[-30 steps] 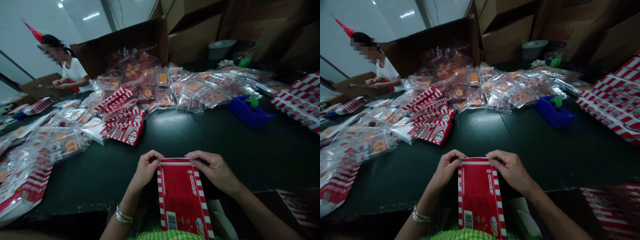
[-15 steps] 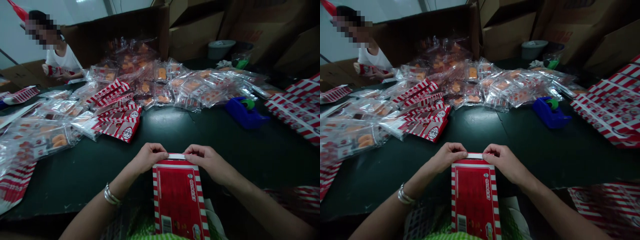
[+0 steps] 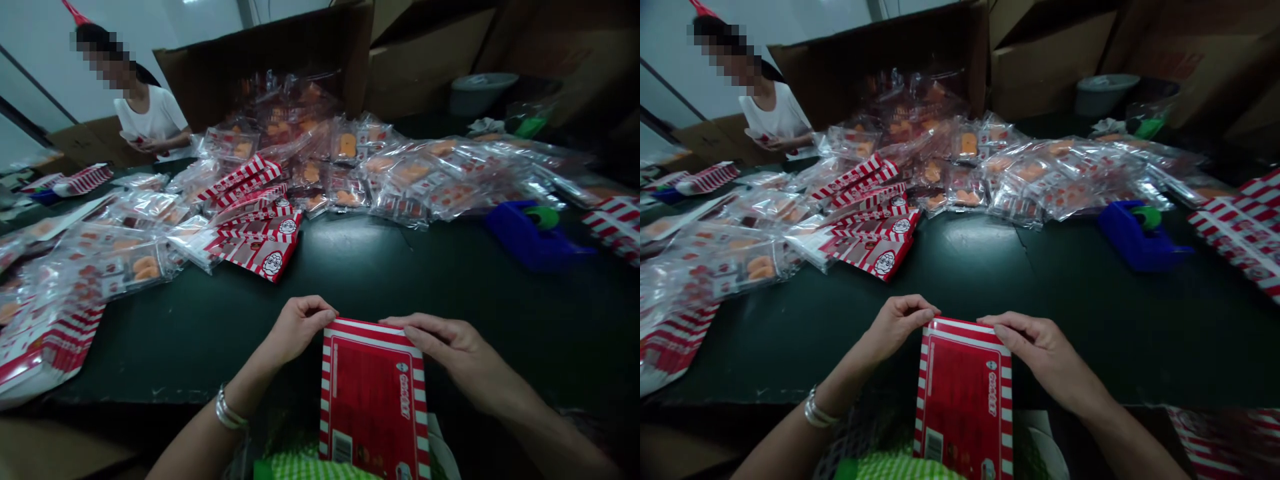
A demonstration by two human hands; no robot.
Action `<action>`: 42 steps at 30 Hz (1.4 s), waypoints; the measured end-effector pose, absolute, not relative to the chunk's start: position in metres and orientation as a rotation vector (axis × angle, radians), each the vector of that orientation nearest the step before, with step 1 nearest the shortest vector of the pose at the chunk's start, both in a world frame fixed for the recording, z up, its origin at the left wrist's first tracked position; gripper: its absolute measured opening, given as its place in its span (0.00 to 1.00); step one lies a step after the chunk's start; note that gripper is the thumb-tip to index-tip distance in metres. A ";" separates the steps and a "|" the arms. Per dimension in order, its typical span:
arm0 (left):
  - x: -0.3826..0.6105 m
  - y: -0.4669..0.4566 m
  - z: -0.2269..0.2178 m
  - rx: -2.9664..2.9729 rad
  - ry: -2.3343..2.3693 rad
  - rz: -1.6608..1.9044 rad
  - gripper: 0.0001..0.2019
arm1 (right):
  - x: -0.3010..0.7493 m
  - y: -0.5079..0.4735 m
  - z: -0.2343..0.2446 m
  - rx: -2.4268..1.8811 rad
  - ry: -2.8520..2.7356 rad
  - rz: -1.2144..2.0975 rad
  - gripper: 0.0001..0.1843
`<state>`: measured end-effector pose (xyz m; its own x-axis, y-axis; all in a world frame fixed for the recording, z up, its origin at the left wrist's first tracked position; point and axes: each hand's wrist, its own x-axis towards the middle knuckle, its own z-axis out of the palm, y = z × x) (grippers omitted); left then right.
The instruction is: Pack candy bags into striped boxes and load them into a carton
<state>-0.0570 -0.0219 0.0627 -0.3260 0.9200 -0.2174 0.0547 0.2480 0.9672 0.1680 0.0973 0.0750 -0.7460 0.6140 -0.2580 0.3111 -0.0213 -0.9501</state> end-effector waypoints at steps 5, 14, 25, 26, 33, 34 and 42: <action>-0.056 -0.030 0.064 1.026 1.741 1.158 0.11 | 0.178 0.097 0.082 -0.842 -2.258 1.745 0.21; -0.031 -0.053 0.040 1.212 1.826 1.210 0.15 | 0.190 0.090 0.043 -0.987 -2.132 1.612 0.22; -0.037 -0.024 0.026 0.779 1.727 1.233 0.16 | 0.219 0.154 0.044 -1.245 -1.846 1.308 0.24; -0.039 -0.022 0.023 0.735 1.716 1.228 0.17 | 0.228 0.178 0.047 -1.377 -1.715 1.062 0.28; -0.037 -0.016 0.022 0.616 1.681 1.284 0.20 | 0.262 0.293 0.052 -1.688 -1.470 0.542 0.50; -0.036 -0.016 0.022 0.611 1.683 1.297 0.20 | 0.260 0.289 0.049 -1.702 -1.491 0.541 0.47; -0.035 -0.007 0.029 0.747 1.648 1.217 0.20 | 0.200 0.241 0.027 -1.583 -1.752 0.607 0.40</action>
<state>-0.0347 -0.0070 0.0290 -0.3882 0.8645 -0.3191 -0.0501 0.3260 0.9440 0.1995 0.2408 0.0270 -0.0195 0.9835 0.1796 0.6612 0.1475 -0.7355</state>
